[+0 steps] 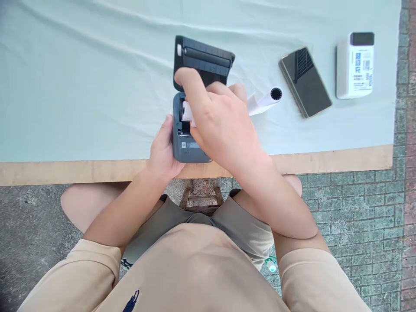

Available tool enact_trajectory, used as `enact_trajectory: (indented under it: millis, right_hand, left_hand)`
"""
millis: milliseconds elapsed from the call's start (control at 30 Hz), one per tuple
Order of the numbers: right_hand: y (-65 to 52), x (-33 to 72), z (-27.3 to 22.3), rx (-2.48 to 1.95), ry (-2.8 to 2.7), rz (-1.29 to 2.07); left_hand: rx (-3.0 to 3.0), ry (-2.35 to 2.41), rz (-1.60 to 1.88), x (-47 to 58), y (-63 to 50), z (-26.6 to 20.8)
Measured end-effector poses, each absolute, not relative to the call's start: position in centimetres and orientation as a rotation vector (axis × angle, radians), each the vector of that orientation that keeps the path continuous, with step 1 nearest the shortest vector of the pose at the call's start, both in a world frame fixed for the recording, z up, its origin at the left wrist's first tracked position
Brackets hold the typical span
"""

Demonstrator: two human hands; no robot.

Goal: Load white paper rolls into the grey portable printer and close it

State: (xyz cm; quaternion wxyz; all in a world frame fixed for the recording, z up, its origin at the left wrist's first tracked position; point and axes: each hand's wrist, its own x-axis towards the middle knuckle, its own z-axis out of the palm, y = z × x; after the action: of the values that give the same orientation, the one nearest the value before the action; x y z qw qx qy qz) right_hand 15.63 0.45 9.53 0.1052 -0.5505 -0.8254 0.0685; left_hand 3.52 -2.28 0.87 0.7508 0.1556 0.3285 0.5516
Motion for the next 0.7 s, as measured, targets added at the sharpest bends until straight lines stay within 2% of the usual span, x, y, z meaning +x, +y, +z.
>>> enact_trajectory:
  millis: [267,400,500,700]
  right_hand:
    - [0.2,16.7,8.6,-1.493,-2.438,0.047]
    - [-1.0,17.6,7.3,-1.15,-2.372,-0.093]
    - [-1.8,17.9,6.0,-0.936,-2.351,-0.077]
    - [-1.9,18.5,5.2,-0.857,-2.365,0.074]
  left_hand:
    - [0.299,0.716,1.19,3.5,-2.0,1.2]
    - [0.282,0.699,1.183,3.6,-1.8,1.4]
    - [0.28,0.674,1.16,3.6,-1.8,1.5]
    - [0.405,0.612,1.185,3.2,-2.5,1.5]
